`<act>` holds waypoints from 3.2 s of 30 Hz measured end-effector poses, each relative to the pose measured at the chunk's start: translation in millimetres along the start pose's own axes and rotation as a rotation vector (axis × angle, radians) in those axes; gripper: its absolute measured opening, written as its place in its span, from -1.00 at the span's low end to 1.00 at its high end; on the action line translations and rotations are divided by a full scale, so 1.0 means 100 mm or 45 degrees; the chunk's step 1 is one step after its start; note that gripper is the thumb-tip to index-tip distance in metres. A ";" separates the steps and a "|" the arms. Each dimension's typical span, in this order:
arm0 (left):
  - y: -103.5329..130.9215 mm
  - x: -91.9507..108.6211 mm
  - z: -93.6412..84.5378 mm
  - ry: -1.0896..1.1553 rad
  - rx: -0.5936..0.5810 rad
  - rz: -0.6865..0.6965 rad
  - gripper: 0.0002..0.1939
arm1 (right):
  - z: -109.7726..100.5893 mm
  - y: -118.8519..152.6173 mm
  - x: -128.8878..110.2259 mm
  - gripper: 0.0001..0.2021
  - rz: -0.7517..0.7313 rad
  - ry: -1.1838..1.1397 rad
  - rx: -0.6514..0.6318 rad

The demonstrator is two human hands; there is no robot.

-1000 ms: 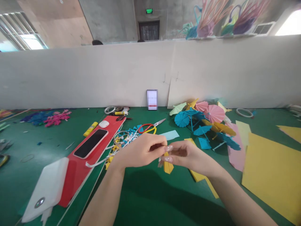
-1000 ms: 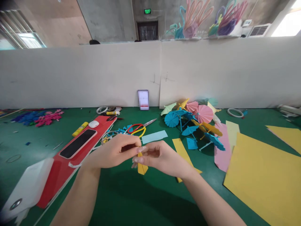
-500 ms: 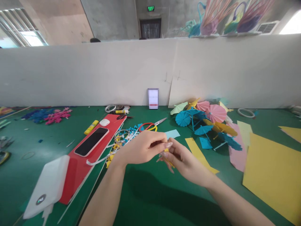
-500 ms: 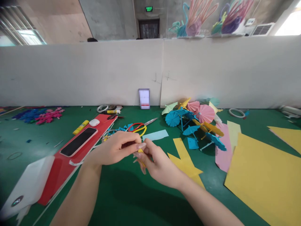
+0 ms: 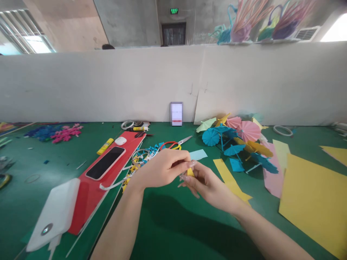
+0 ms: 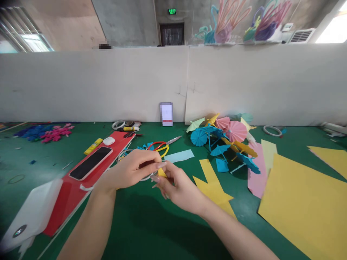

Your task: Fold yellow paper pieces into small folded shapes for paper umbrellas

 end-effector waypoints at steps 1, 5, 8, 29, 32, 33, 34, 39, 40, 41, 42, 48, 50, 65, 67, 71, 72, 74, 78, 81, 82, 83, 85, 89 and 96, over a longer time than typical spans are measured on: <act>0.00 0.00 0.00 -0.010 -0.002 -0.002 -0.71 | 0.01 0.00 0.00 -0.74 -0.001 -0.015 -0.002; 0.01 0.00 -0.04 -0.030 0.037 0.002 -0.72 | 0.05 -0.02 0.01 -0.68 0.059 -0.060 -0.074; 0.01 0.02 -0.05 -0.049 0.049 0.029 -0.72 | 0.02 -0.03 0.03 -0.65 0.127 -0.046 -0.046; 0.32 -0.37 0.54 0.429 0.144 -0.216 -0.73 | 0.12 0.13 0.49 -0.52 0.336 -0.171 -0.247; 0.49 -0.55 0.87 0.612 0.192 -0.375 -0.68 | 0.17 0.25 0.83 -0.49 0.403 -0.195 -0.191; 0.54 -0.60 0.95 0.643 0.217 -0.417 -0.67 | 0.19 0.29 0.94 -0.50 0.436 -0.209 -0.193; 0.57 -0.64 1.03 0.652 0.209 -0.446 -0.66 | 0.20 0.32 1.03 -0.50 0.460 -0.221 -0.193; 0.63 -0.68 1.23 0.713 0.028 -0.492 -0.67 | 0.25 0.40 1.22 -0.52 0.521 -0.291 -0.257; 0.63 -0.68 1.23 0.704 0.016 -0.497 -0.64 | 0.26 0.40 1.22 -0.52 0.524 -0.307 -0.278; 0.63 -0.69 1.23 0.692 0.015 -0.503 -0.61 | 0.26 0.40 1.21 -0.52 0.524 -0.318 -0.296; 0.64 -0.70 1.22 0.680 0.017 -0.514 -0.58 | 0.26 0.40 1.20 -0.52 0.524 -0.327 -0.308; 0.66 -0.74 1.33 0.755 0.029 -0.596 -0.55 | 0.24 0.44 1.21 -0.54 0.516 -0.344 -0.349; 0.66 -0.73 1.31 0.750 0.088 -0.575 -0.54 | 0.22 0.45 1.21 -0.56 0.520 -0.342 -0.337; 0.61 -0.65 1.31 0.591 0.196 -0.461 -0.59 | 0.20 0.50 1.17 -0.54 0.626 -0.317 -0.320; 0.60 -0.62 1.26 0.540 0.235 -0.412 -0.57 | 0.19 0.50 1.14 -0.52 0.640 -0.257 -0.309; 0.61 -0.64 1.23 0.615 0.275 -0.420 -0.56 | 0.16 0.51 1.12 -0.50 0.656 -0.189 -0.307; 0.62 -0.66 1.23 0.632 0.284 -0.437 -0.56 | 0.16 0.52 1.13 -0.50 0.662 -0.191 -0.318; 0.63 -0.71 1.25 0.675 0.300 -0.483 -0.57 | 0.15 0.52 1.14 -0.49 0.663 -0.194 -0.348; 0.63 -0.76 1.36 0.805 0.245 -0.549 -0.58 | 0.14 0.51 1.16 -0.50 0.610 -0.216 -0.350; 0.64 -0.76 1.39 0.804 0.195 -0.555 -0.55 | 0.14 0.50 1.16 -0.51 0.589 -0.253 -0.330; 0.64 -0.76 1.39 0.782 0.190 -0.555 -0.53 | 0.15 0.50 1.16 -0.52 0.593 -0.256 -0.331; 0.64 -0.75 1.38 0.755 0.189 -0.550 -0.51 | 0.17 0.50 1.16 -0.52 0.604 -0.257 -0.338; 0.64 -0.73 1.36 0.702 0.191 -0.529 -0.50 | 0.20 0.51 1.16 -0.51 0.622 -0.262 -0.365; 0.65 -0.75 1.38 0.753 0.213 -0.574 -0.48 | 0.22 0.53 1.12 -0.49 0.565 -0.249 -0.412; 0.63 -0.78 1.50 0.895 0.167 -0.610 -0.54 | 0.15 0.53 1.17 -0.46 0.505 -0.229 -0.251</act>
Point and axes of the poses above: each hand's wrist, its own y-axis away from the middle knuckle, its own z-axis out of the palm, x = y × z, the point moved 8 cm from there along -y, towards the middle knuckle, and after that the axes turned 9 degrees about z, right-handed, at the moved point
